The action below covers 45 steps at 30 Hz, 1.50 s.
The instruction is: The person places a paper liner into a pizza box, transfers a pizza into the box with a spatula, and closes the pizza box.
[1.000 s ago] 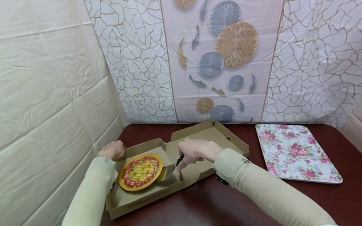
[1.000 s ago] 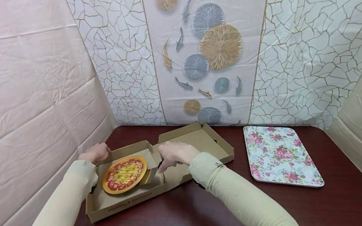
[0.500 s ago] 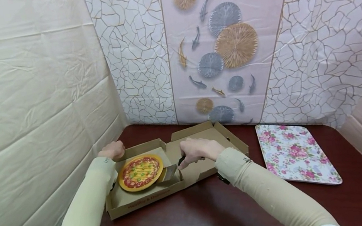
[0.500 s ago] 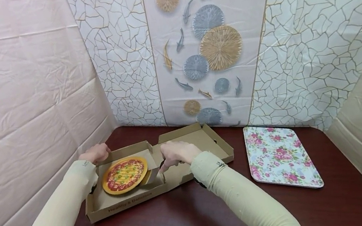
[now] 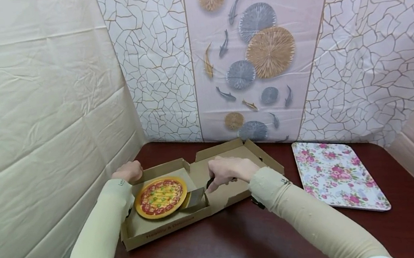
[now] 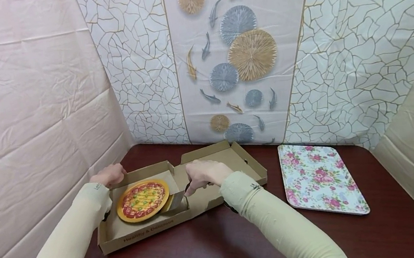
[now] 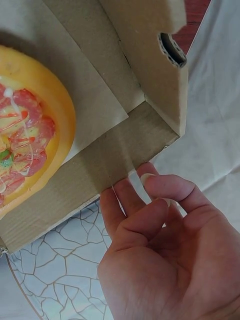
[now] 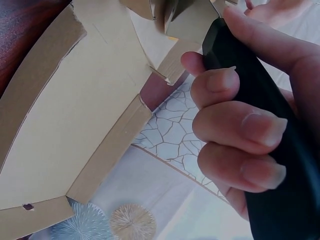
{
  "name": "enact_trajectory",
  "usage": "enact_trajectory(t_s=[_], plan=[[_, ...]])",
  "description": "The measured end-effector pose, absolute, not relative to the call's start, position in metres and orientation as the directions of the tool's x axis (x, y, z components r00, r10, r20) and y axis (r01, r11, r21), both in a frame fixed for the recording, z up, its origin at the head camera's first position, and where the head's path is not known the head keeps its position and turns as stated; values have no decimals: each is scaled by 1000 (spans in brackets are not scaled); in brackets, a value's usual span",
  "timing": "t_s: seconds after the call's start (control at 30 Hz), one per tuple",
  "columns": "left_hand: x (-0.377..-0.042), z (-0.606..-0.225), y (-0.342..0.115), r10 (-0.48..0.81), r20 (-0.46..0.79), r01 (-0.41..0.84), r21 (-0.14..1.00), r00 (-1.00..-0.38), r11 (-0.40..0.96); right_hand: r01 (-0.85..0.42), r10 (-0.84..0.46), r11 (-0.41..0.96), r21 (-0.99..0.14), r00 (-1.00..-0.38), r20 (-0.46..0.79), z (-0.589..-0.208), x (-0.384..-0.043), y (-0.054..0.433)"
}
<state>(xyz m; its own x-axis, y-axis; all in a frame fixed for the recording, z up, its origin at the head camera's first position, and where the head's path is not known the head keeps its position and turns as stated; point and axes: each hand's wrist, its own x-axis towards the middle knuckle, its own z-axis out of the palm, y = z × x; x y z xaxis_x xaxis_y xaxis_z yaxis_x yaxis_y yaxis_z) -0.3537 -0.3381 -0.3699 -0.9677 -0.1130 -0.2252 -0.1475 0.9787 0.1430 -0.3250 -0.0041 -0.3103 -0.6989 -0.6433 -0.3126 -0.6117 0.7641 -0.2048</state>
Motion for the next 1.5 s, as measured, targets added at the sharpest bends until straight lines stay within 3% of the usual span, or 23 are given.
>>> enact_trajectory(t_s=[1.5], plan=[[-348,-367,-331,-150,-234,-187,144,-961,972,-575,-638,770,-275,-694,-334,-304,-337,31]])
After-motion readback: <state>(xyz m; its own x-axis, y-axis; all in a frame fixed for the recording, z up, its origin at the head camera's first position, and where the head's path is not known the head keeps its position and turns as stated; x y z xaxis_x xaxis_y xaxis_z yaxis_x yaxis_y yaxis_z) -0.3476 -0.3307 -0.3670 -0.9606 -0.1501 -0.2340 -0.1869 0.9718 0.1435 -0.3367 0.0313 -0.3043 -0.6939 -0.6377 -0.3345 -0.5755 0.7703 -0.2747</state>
